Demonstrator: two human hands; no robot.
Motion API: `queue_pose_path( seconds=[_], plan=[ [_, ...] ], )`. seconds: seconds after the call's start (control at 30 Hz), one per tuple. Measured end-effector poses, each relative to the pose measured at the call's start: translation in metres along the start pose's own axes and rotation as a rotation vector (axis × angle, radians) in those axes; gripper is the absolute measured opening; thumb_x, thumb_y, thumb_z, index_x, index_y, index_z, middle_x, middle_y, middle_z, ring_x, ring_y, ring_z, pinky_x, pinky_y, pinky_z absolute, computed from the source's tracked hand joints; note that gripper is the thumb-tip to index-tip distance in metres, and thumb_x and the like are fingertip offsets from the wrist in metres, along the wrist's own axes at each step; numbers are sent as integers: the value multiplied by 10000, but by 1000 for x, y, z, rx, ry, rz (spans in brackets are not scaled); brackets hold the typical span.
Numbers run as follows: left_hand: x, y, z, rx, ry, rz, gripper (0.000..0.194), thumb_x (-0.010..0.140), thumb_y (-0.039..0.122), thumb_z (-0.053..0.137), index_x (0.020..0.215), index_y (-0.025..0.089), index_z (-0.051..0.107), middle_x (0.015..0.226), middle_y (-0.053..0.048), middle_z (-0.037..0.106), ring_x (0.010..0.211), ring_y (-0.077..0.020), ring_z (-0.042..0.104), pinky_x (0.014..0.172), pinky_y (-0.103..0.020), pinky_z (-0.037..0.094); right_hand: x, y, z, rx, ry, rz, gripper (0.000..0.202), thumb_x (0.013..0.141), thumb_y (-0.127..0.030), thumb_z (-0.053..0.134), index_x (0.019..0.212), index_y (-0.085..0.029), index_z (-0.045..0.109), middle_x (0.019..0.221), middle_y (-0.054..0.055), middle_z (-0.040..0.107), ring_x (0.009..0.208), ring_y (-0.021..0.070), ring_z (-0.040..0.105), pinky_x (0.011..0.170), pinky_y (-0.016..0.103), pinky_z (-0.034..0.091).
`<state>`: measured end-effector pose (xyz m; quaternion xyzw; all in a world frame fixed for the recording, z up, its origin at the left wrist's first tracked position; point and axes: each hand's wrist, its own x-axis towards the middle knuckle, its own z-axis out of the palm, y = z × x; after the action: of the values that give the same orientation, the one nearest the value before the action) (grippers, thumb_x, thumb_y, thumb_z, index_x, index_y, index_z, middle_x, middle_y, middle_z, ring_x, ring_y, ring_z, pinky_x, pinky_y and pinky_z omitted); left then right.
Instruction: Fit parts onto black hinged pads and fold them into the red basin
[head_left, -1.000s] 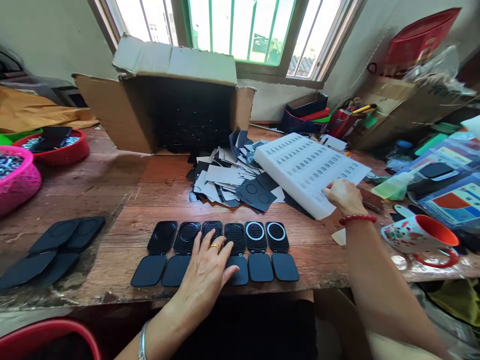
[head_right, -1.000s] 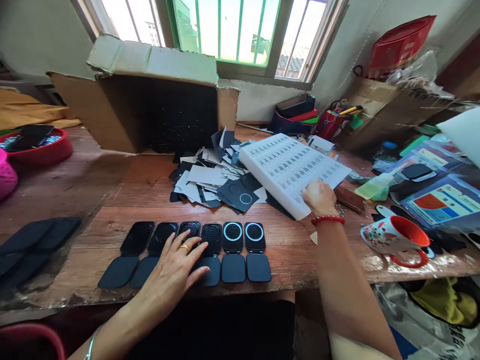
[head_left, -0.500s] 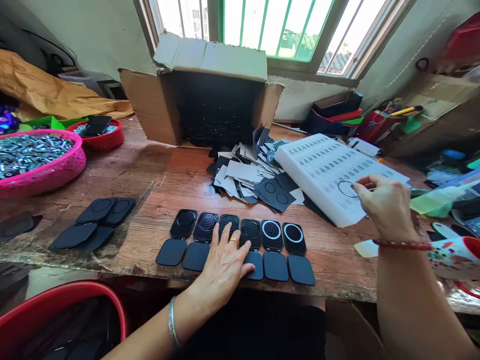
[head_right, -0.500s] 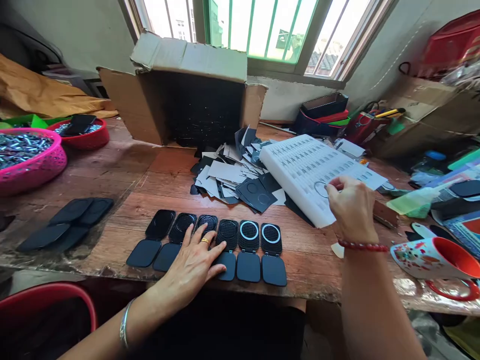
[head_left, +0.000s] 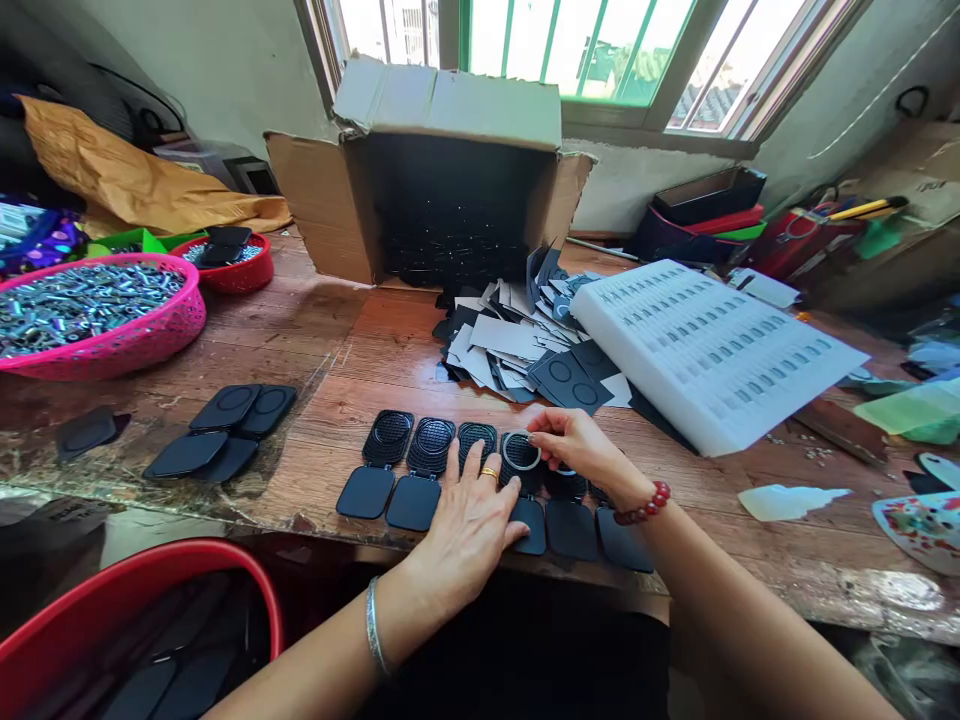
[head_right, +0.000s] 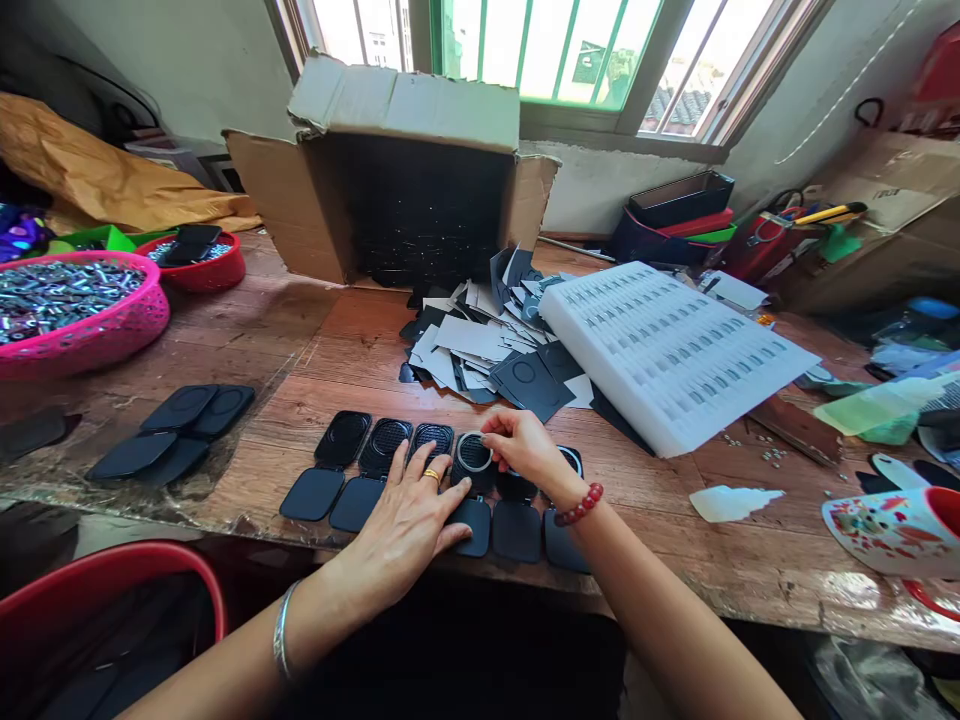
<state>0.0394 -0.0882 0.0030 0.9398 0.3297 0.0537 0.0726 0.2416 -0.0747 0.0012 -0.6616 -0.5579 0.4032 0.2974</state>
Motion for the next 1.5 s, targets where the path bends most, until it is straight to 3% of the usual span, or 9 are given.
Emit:
queue_pose_path(
  seconds=[0.1, 0.27, 0.5, 0.7, 0.8, 1.0, 1.13, 1.33, 1.5],
  plan=[
    [0, 0, 0, -17, -16, 7, 477, 860, 453, 687, 1262, 199, 646, 1345, -160, 585, 1382, -394, 399, 1149, -646, 247, 3, 4, 5, -120, 57, -32, 94, 823, -214, 561, 761, -175, 619, 556, -24, 586, 494, 129, 561, 486, 229, 448],
    [0, 0, 1, -56, -28, 37, 469, 891, 433, 653, 1279, 171, 629, 1388, -125, 584, 1412, -389, 354, 1174, -645, 201, 1, 8, 10, -369, 169, -135, 201, 826, -115, 544, 688, -176, 677, 761, 61, 670, 741, 187, 613, 714, 291, 463],
    [2, -1, 3, -39, -39, 54, 468, 890, 424, 656, 1277, 164, 621, 1355, -118, 621, 1419, -381, 349, 1177, -653, 166, -10, 14, 12, -578, 130, -217, 334, 835, -19, 451, 775, -173, 741, 834, 91, 654, 766, 203, 607, 721, 297, 447],
    [3, -3, 9, -39, 0, 71, 432, 877, 400, 672, 1251, 185, 645, 1348, -103, 632, 1385, -378, 405, 1171, -648, 194, -17, 2, 14, -665, 114, -247, 249, 807, -36, 538, 715, -180, 720, 829, 94, 654, 789, 203, 595, 697, 285, 450],
    [4, -1, 9, -1, 22, 71, 403, 861, 367, 692, 1210, 166, 675, 1339, -129, 636, 1375, -403, 413, 1149, -671, 228, -8, 2, -12, -659, 223, -204, 213, 819, -69, 567, 739, -200, 715, 830, 54, 678, 776, 169, 615, 727, 257, 467],
    [-4, -6, 11, 10, 142, 80, 446, 840, 350, 702, 1258, 204, 649, 1437, -158, 546, 1373, -417, 418, 1091, -653, 346, 4, 25, -131, -669, 781, 139, 266, 874, -109, 436, 929, -99, 695, 982, 199, 676, 932, 282, 630, 819, 381, 468],
    [-11, -18, 11, 58, 215, 54, 414, 812, 236, 722, 1219, 194, 660, 1381, -171, 586, 1363, -424, 426, 1074, -668, 352, 6, 45, -186, -650, 937, 348, 249, 866, -132, 447, 898, -78, 687, 952, 235, 662, 933, 313, 626, 777, 405, 461],
    [-21, -37, 12, 64, 240, 12, 350, 819, 204, 704, 1167, 187, 677, 1314, -162, 624, 1320, -417, 475, 1047, -676, 384, 15, 54, -204, -591, 873, 474, 142, 807, -223, 589, 781, -130, 692, 743, 172, 655, 887, 356, 637, 748, 434, 466],
    [-28, -44, 13, 30, 235, -63, 335, 845, 217, 686, 1177, 170, 671, 1273, -147, 642, 1327, -392, 466, 1089, -647, 355, 3, 27, -195, -593, 913, 387, 240, 863, -204, 474, 911, -98, 684, 968, 262, 633, 1061, 429, 571, 834, 508, 433]
  ],
)
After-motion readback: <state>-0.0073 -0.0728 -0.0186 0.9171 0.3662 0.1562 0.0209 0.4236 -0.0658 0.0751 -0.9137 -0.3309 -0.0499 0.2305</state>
